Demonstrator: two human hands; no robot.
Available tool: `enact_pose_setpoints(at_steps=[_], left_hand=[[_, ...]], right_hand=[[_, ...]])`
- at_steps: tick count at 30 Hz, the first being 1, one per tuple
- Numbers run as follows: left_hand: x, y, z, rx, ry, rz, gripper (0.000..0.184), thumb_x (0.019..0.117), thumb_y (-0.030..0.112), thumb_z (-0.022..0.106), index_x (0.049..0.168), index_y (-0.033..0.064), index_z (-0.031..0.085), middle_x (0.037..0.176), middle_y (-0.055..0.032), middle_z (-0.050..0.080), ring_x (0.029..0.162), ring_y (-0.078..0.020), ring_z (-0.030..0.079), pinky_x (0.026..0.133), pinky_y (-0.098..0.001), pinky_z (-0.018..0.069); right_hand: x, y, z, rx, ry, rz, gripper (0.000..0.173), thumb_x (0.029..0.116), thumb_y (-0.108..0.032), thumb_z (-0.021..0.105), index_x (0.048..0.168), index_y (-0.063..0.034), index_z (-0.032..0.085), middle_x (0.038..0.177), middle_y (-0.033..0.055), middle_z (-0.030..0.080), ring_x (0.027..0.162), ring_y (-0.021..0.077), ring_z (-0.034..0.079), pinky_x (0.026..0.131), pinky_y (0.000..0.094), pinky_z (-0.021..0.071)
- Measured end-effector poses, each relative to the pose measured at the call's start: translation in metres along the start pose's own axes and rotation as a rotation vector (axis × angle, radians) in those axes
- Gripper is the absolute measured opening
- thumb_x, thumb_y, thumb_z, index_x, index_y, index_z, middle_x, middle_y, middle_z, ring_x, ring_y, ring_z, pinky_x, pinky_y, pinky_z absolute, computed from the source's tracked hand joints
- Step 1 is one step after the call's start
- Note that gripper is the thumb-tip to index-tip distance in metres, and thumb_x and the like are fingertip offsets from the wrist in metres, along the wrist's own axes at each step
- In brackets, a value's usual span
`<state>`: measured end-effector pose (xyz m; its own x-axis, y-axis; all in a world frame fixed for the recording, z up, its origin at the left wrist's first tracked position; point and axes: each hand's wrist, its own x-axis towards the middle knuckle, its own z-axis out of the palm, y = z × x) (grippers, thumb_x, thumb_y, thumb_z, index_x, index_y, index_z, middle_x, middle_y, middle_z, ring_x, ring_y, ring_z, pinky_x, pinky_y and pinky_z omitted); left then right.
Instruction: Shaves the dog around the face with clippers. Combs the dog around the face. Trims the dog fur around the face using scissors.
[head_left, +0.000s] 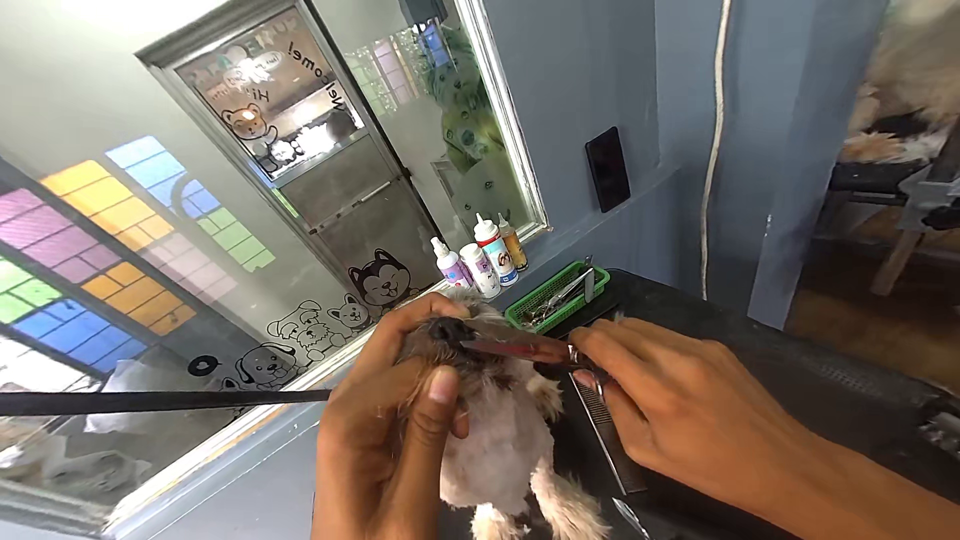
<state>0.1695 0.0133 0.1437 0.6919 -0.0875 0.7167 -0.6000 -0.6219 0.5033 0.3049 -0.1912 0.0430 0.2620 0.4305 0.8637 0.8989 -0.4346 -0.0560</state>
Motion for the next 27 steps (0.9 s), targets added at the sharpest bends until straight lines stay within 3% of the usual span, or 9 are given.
enact_pose_setpoints(at_steps=[4, 9, 15, 20, 23, 27], left_hand=[[0.001, 0.001, -0.001, -0.010, -0.013, 0.008, 0.030, 0.1070, 0.021, 0.052, 0.083, 0.0104, 0.066, 0.132, -0.0061, 0.061, 0.086, -0.0069, 0.065, 0.068, -0.0191, 0.0563], [-0.001, 0.002, -0.001, 0.001, -0.007, 0.000, 0.031, 0.1075, 0.022, 0.051, 0.084, 0.0105, 0.067, 0.133, -0.0061, 0.061, 0.087, -0.0075, 0.065, 0.069, -0.0198, 0.0566], [0.000, 0.005, -0.007, -0.010, 0.030, -0.004, 0.032, 0.1073, 0.027, 0.052, 0.085, 0.0122, 0.070, 0.133, -0.0061, 0.063, 0.099, -0.0111, 0.067, 0.079, -0.0217, 0.0570], [-0.001, 0.006, -0.012, -0.052, 0.089, -0.022, 0.032, 0.1060, 0.028, 0.054, 0.084, 0.0147, 0.073, 0.130, -0.0039, 0.066, 0.098, -0.0096, 0.066, 0.081, -0.0210, 0.0558], [0.000, 0.007, -0.014, -0.077, 0.106, -0.032, 0.030, 0.1055, 0.028, 0.055, 0.085, 0.0150, 0.074, 0.130, -0.0038, 0.066, 0.101, -0.0105, 0.066, 0.083, -0.0218, 0.0555], [-0.001, 0.010, -0.013, -0.097, 0.146, -0.053, 0.029, 0.1050, 0.026, 0.056, 0.084, 0.0163, 0.074, 0.124, -0.0002, 0.068, 0.090, -0.0042, 0.065, 0.078, -0.0182, 0.0550]], right_hand=[[0.000, -0.002, 0.000, 0.038, 0.047, 0.008, 0.018, 0.0890, -0.017, 0.052, 0.100, -0.0113, 0.065, 0.078, -0.0009, 0.056, 0.062, 0.0148, 0.055, 0.045, 0.0289, 0.0417], [0.003, -0.004, 0.000, 0.042, -0.003, -0.001, 0.029, 0.0842, -0.029, 0.057, 0.106, -0.0148, 0.069, 0.084, -0.0021, 0.058, 0.070, 0.0160, 0.057, 0.047, 0.0294, 0.0418], [0.005, -0.006, 0.014, 0.092, 0.076, 0.016, 0.022, 0.0894, -0.013, 0.052, 0.107, -0.0102, 0.067, 0.082, 0.0012, 0.058, 0.067, 0.0168, 0.059, 0.048, 0.0300, 0.0456], [0.007, -0.016, 0.027, 0.153, 0.090, 0.025, 0.031, 0.0838, -0.027, 0.060, 0.110, -0.0132, 0.070, 0.088, -0.0008, 0.059, 0.073, 0.0154, 0.058, 0.051, 0.0286, 0.0451], [0.006, -0.021, 0.038, 0.144, 0.115, 0.005, 0.029, 0.0817, -0.020, 0.058, 0.108, -0.0123, 0.069, 0.087, 0.0015, 0.059, 0.071, 0.0177, 0.057, 0.049, 0.0296, 0.0418], [0.008, -0.022, 0.048, 0.136, 0.139, 0.026, 0.023, 0.0878, -0.012, 0.053, 0.106, -0.0099, 0.067, 0.081, 0.0022, 0.056, 0.065, 0.0183, 0.054, 0.046, 0.0305, 0.0407]])
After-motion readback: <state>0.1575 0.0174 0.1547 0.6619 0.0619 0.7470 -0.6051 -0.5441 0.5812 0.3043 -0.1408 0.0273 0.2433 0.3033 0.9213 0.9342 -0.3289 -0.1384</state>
